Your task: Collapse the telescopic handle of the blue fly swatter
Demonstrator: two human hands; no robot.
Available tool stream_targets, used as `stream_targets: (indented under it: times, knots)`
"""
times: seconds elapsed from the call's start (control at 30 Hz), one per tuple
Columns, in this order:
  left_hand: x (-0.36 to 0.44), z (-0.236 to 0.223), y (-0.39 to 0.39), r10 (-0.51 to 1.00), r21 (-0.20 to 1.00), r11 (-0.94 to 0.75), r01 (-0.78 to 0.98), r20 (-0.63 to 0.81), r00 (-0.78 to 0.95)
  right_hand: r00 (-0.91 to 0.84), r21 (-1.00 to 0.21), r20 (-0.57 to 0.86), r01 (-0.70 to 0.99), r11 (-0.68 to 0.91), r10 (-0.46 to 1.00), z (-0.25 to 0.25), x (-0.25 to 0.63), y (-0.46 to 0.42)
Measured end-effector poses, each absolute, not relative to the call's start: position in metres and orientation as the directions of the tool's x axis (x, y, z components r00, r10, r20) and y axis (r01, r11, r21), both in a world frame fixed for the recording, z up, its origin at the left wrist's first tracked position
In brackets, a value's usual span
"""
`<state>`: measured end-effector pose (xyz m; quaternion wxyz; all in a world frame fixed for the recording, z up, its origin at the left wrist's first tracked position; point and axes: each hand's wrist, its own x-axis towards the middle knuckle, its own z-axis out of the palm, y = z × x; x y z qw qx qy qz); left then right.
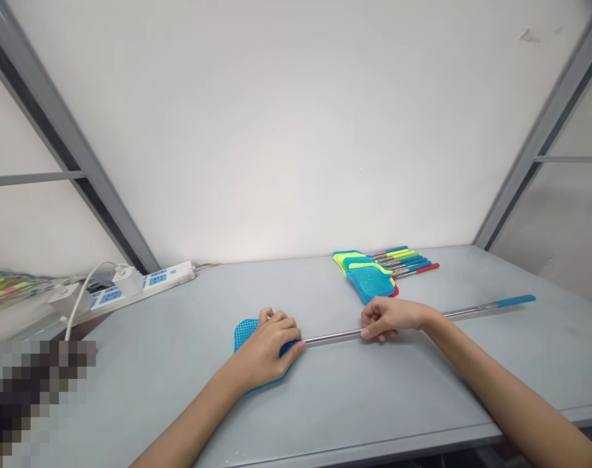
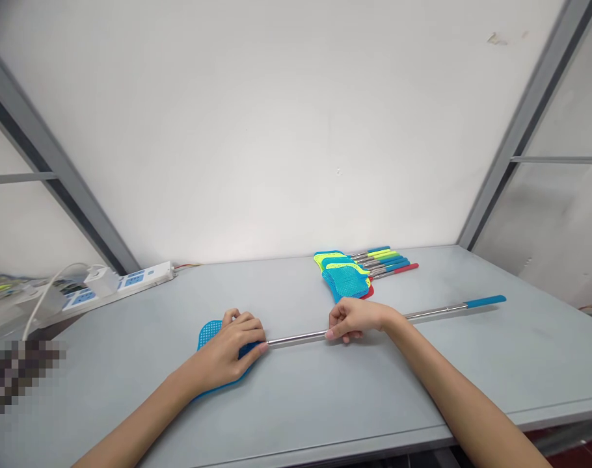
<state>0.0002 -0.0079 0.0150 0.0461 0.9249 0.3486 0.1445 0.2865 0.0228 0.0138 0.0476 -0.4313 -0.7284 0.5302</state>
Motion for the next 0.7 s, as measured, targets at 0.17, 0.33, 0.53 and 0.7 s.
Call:
stream_targets:
  times: [0.17,0.33,0.53,0.7]
  knots:
    - [0.000,0.013,-0.011,0.630,0.138,-0.776,0.615,0.213,0.747,-0.633,-0.835,-0.347,0.545,0.079,0.692,0.010,0.279,0.019]
    - [-0.002,0.013,-0.015,0.618,0.121,-0.785,0.607,0.212,0.757,-0.675,-0.871,-0.304,0.483,0.091,0.672,0.005,0.269,0.016]
    - [-0.003,0.014,-0.020,0.615,0.144,-0.788,0.598,0.225,0.756,-0.688,-0.879,-0.375,0.476,-0.004,0.621,0.007,0.266,0.012]
    - [-0.002,0.015,-0.024,0.596,0.094,-0.801,0.591,0.204,0.776,-0.737,-0.870,-0.488,0.457,-0.187,0.467,0.006,0.264,0.012]
